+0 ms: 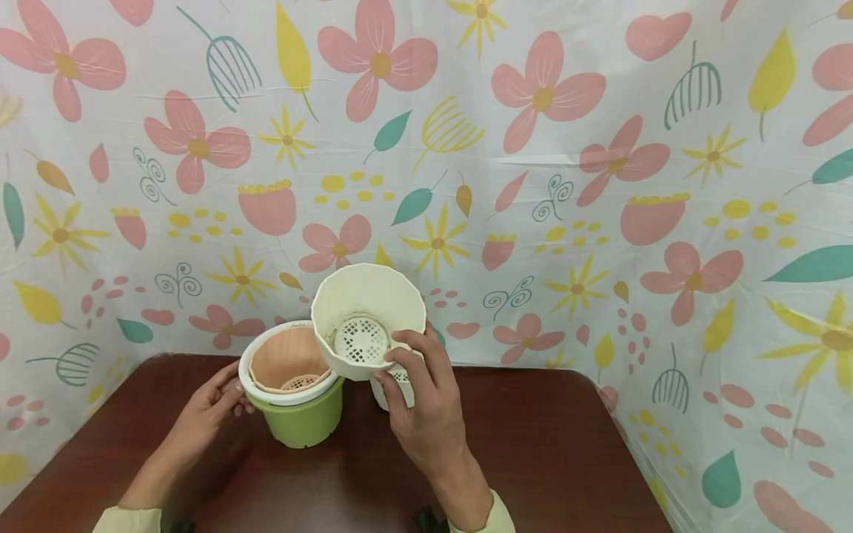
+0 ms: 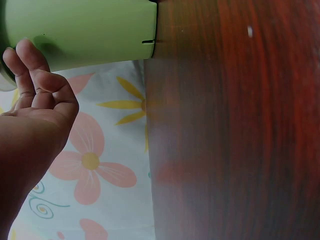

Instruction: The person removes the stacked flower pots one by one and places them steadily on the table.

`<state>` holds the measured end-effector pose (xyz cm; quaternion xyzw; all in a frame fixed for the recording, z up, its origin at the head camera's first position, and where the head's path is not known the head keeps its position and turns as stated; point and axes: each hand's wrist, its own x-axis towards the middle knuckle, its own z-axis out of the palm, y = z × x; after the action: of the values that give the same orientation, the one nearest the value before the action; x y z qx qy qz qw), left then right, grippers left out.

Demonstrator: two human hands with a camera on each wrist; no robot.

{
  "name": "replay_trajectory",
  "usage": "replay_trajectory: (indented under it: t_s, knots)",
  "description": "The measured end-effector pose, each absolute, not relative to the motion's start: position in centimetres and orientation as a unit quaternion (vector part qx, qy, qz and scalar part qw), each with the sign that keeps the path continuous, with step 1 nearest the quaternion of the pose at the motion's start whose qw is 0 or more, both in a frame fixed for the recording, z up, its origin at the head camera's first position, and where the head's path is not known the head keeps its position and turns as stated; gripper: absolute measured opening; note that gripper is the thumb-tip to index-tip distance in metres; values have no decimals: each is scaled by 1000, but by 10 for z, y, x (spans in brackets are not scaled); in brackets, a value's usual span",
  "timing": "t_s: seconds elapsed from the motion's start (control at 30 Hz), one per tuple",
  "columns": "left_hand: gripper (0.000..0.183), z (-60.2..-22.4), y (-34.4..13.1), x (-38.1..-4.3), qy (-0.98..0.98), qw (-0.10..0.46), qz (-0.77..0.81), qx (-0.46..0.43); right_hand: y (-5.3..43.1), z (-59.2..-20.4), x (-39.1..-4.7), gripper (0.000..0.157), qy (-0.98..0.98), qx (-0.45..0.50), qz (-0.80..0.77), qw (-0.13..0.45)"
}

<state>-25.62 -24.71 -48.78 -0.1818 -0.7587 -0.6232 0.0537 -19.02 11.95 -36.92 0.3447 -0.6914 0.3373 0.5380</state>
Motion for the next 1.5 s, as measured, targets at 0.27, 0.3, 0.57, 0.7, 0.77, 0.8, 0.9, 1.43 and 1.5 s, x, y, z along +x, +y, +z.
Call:
replay_trajectory:
  t_s: [0.27, 0.3, 0.57, 0.7, 0.77, 0.8, 0.9, 1.43, 1.5]
  knots:
    - [56, -489, -247, -256, -756, 45, -629, -175, 127, -368, -187, 26, -695, 332, 333, 544]
    - [56, -489, -248, -257, -757, 46, -628, -176, 128, -367, -187, 27, -694, 332, 333, 546]
    - [57, -491, -251, -261, -764, 50, -617, -181, 135, -365, -185, 28, -688, 323, 331, 559]
    - [58, -490, -251, -261, -766, 41, -619, -168, 140, -368, -185, 29, -692, 314, 331, 559]
    - [58, -490, -251, -260, -767, 38, -620, -164, 143, -368, -185, 29, -693, 310, 329, 561]
    - [58, -490, -250, -260, -767, 38, -619, -163, 144, -368, -185, 30, -693, 308, 328, 563]
    - [58, -489, -249, -261, -767, 37, -620, -161, 149, -367, -185, 31, -691, 306, 323, 570]
    - [56, -490, -248, -260, -768, 43, -615, -172, 164, -371, -180, 34, -702, 295, 316, 566]
    - [56, -490, -248, -260, -768, 44, -616, -172, 166, -370, -180, 35, -701, 294, 311, 570]
